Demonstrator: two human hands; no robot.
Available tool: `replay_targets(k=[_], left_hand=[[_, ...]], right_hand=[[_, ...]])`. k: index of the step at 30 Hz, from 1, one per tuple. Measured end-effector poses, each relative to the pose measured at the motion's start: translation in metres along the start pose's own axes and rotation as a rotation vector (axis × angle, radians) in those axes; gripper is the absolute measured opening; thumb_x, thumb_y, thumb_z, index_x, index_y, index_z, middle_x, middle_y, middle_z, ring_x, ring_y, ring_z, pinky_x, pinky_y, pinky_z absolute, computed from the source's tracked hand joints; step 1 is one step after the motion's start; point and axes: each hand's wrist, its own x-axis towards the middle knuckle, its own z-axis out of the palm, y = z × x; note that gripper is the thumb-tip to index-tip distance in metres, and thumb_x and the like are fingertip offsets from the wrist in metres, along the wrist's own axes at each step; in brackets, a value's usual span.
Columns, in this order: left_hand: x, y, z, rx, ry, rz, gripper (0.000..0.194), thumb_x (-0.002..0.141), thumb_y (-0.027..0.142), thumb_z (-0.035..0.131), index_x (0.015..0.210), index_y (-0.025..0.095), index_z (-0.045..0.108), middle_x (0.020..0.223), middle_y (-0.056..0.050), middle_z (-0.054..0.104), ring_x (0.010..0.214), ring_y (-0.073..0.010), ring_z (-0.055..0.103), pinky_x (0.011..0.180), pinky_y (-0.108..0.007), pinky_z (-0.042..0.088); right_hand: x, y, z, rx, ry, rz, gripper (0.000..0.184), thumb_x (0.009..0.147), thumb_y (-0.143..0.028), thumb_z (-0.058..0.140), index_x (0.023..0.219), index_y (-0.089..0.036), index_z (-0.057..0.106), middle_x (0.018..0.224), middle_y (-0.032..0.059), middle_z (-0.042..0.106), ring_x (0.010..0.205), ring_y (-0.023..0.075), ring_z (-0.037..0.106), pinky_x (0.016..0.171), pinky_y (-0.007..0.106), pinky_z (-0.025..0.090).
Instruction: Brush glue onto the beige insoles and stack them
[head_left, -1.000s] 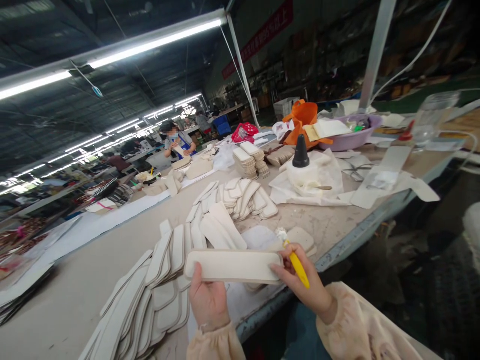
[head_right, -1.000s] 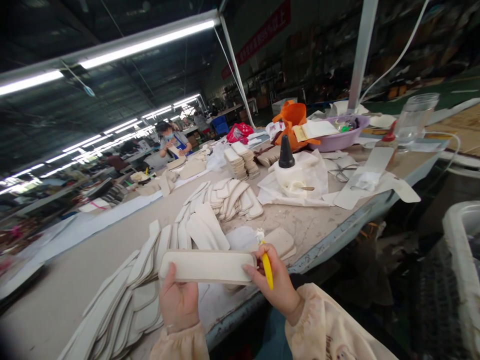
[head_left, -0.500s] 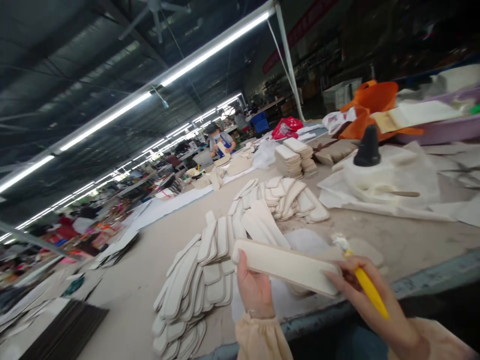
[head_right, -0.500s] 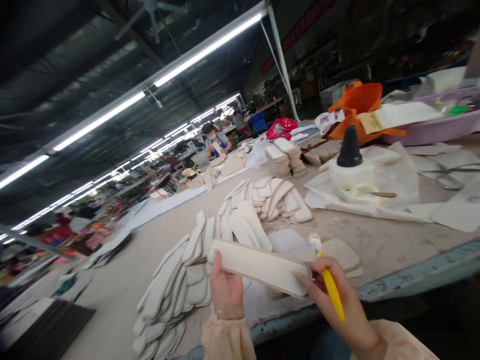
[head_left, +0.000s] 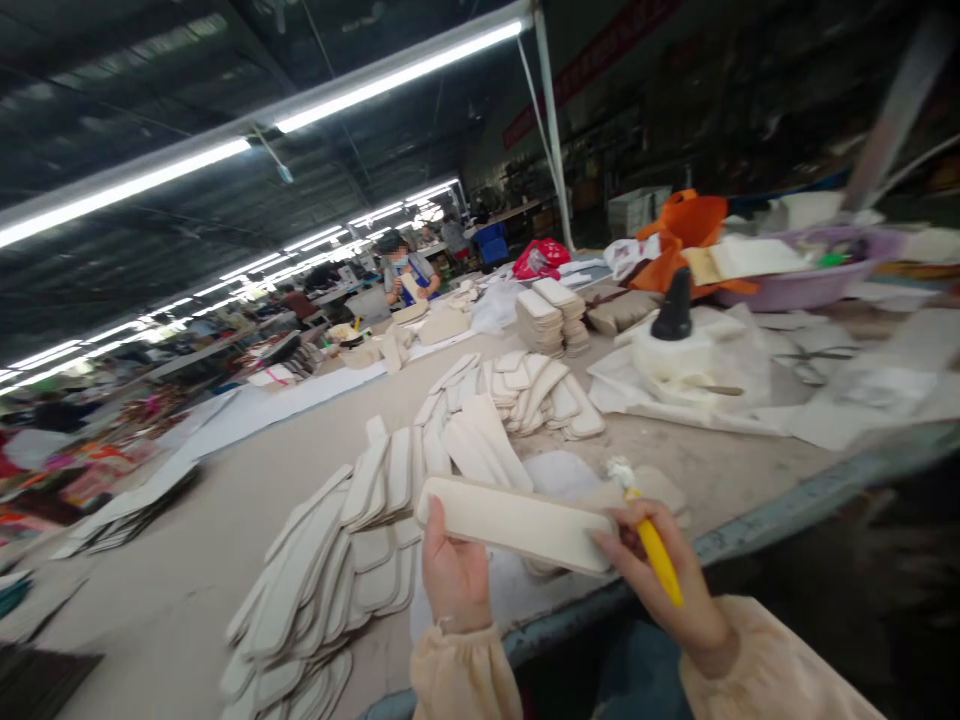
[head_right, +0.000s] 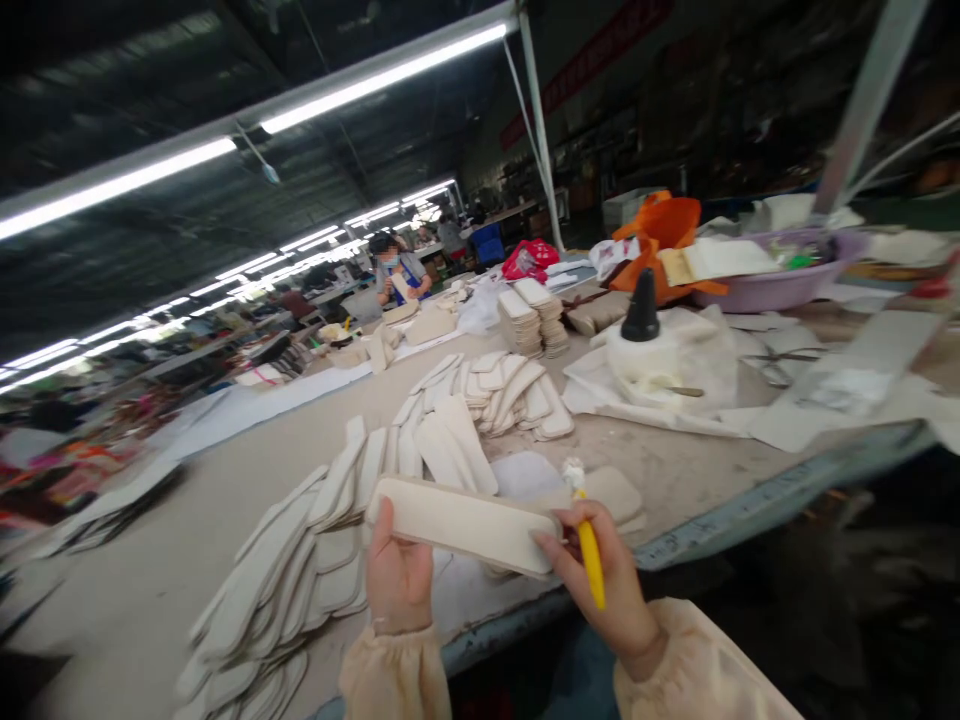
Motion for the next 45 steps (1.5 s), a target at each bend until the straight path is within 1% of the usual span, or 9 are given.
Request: replay_targets(k=[4,12,17,21,24,32,36,39,45], left_hand=[[0.009,-0.001,-0.004,0.014,0.015,-0.015,0.022,0.092,0.02,0.049,0.104,0.018,0.068,0.09,-0.002,0.076,0.097,-0.0123,0.068,0.096,-0.026,0.05],[0.011,-0.002,-0.004,0.046,0.015,0.0,0.026,0.092,0.018,0.049,0.113,0.018,0.064,0.1,-0.004,0.075,0.11,-0.015,0.063,0.1,-0.028,0.048],[0.012,-0.004,-0.004,0.047,0.018,-0.014,0.023,0.092,0.02,0.05,0.108,0.018,0.066,0.101,-0.003,0.075,0.11,-0.0146,0.063,0.101,-0.029,0.047],[0.009,-0.007,-0.003,0.039,0.04,-0.013,0.02,0.091,0.02,0.051,0.103,0.017,0.067,0.099,-0.004,0.075,0.109,-0.0144,0.064,0.097,-0.026,0.05],[0.006,-0.008,-0.004,0.025,0.042,-0.005,0.018,0.09,0.02,0.053,0.1,0.015,0.068,0.097,-0.007,0.075,0.106,-0.0166,0.065,0.094,-0.028,0.052],[0.003,-0.01,-0.007,-0.036,-0.016,0.042,0.021,0.087,0.023,0.059,0.104,0.014,0.067,0.102,-0.009,0.074,0.104,-0.0201,0.066,0.092,-0.031,0.054],[0.001,-0.011,-0.01,-0.055,-0.075,-0.019,0.024,0.088,0.028,0.058,0.106,0.015,0.067,0.105,-0.011,0.073,0.104,-0.0221,0.067,0.092,-0.034,0.054],[-0.001,-0.014,-0.012,-0.058,-0.108,-0.072,0.026,0.088,0.029,0.057,0.105,0.013,0.068,0.106,-0.013,0.073,0.103,-0.0231,0.067,0.094,-0.036,0.053],[-0.001,-0.017,-0.014,-0.068,-0.08,-0.095,0.023,0.089,0.025,0.056,0.105,0.013,0.067,0.104,-0.012,0.073,0.104,-0.0217,0.067,0.096,-0.036,0.052]], right_hand=[[0.001,0.001,0.002,0.048,-0.043,0.019,0.031,0.08,-0.035,0.069,0.092,-0.026,0.042,0.086,-0.0022,0.057,0.062,0.0102,0.054,0.055,0.022,0.048],[0.002,-0.006,0.002,0.082,-0.061,0.045,0.029,0.081,-0.034,0.068,0.091,-0.025,0.042,0.084,-0.0034,0.054,0.063,0.0089,0.052,0.055,0.021,0.046],[0.003,-0.003,0.002,0.074,-0.063,0.044,0.029,0.08,-0.033,0.068,0.092,-0.026,0.042,0.083,-0.0038,0.054,0.061,0.0085,0.051,0.054,0.02,0.045],[0.001,-0.003,0.001,0.056,-0.05,0.044,0.029,0.081,-0.034,0.068,0.093,-0.026,0.043,0.087,-0.0019,0.057,0.064,0.0101,0.054,0.056,0.021,0.047],[0.0,-0.003,-0.001,0.02,-0.015,0.042,0.03,0.079,-0.035,0.07,0.094,-0.025,0.046,0.087,-0.0006,0.058,0.065,0.011,0.056,0.057,0.021,0.049],[0.0,0.018,-0.007,-0.083,0.033,-0.025,0.037,0.072,-0.037,0.075,0.096,-0.023,0.051,0.09,0.0022,0.057,0.072,0.0147,0.057,0.061,0.022,0.051],[-0.003,0.023,-0.009,-0.076,0.052,-0.037,0.037,0.072,-0.035,0.076,0.097,-0.024,0.05,0.096,0.0034,0.057,0.076,0.0152,0.057,0.068,0.023,0.052],[-0.002,0.023,-0.009,-0.092,0.038,-0.031,0.036,0.073,-0.035,0.075,0.096,-0.024,0.049,0.098,0.0035,0.057,0.074,0.015,0.057,0.067,0.025,0.051],[0.0,0.02,-0.007,-0.092,0.053,-0.006,0.036,0.072,-0.036,0.076,0.093,-0.025,0.048,0.095,0.0029,0.058,0.072,0.0151,0.056,0.062,0.026,0.049]])
